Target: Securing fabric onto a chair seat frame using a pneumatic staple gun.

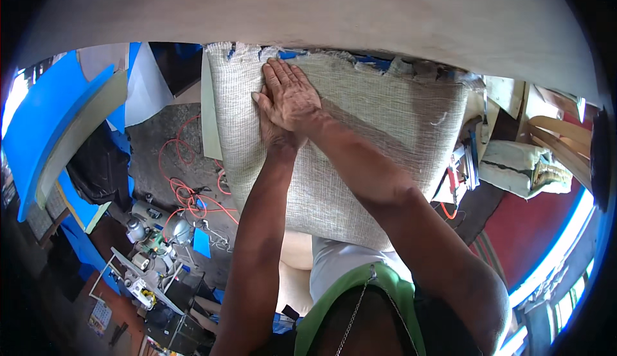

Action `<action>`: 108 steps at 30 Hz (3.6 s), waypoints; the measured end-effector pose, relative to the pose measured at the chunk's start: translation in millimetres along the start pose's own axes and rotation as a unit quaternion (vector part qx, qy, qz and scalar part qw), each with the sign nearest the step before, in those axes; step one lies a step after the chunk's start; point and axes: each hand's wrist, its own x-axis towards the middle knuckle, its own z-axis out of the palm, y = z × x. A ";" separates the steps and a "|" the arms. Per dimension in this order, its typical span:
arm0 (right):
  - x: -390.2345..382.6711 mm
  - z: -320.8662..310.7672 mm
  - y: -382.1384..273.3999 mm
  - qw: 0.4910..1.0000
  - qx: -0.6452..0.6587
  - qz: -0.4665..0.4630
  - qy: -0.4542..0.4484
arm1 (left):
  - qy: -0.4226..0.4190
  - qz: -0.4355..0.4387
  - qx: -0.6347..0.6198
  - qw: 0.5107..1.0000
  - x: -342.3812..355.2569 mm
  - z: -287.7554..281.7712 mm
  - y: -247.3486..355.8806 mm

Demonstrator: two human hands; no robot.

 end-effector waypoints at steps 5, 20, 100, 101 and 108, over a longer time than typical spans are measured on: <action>10.9 -6.1 9.5 0.999 0.031 0.007 0.001 | 0.019 0.000 -0.018 1.000 2.0 -19.0 7.7; 50.9 -0.6 16.1 0.985 0.080 0.138 0.067 | -0.012 0.028 -0.037 0.999 -0.7 -0.2 -3.0; 90.2 19.0 0.0 0.929 0.213 0.198 0.228 | 0.189 -0.099 -0.411 0.886 86.3 -79.0 -128.6; 92.7 18.2 1.6 0.932 0.200 0.196 0.230 | 0.208 -0.105 -0.400 0.886 86.5 -82.7 -123.8; 96.2 26.7 1.8 0.884 0.255 0.152 0.360 | 0.246 -0.081 -0.317 0.912 100.3 -88.7 -131.0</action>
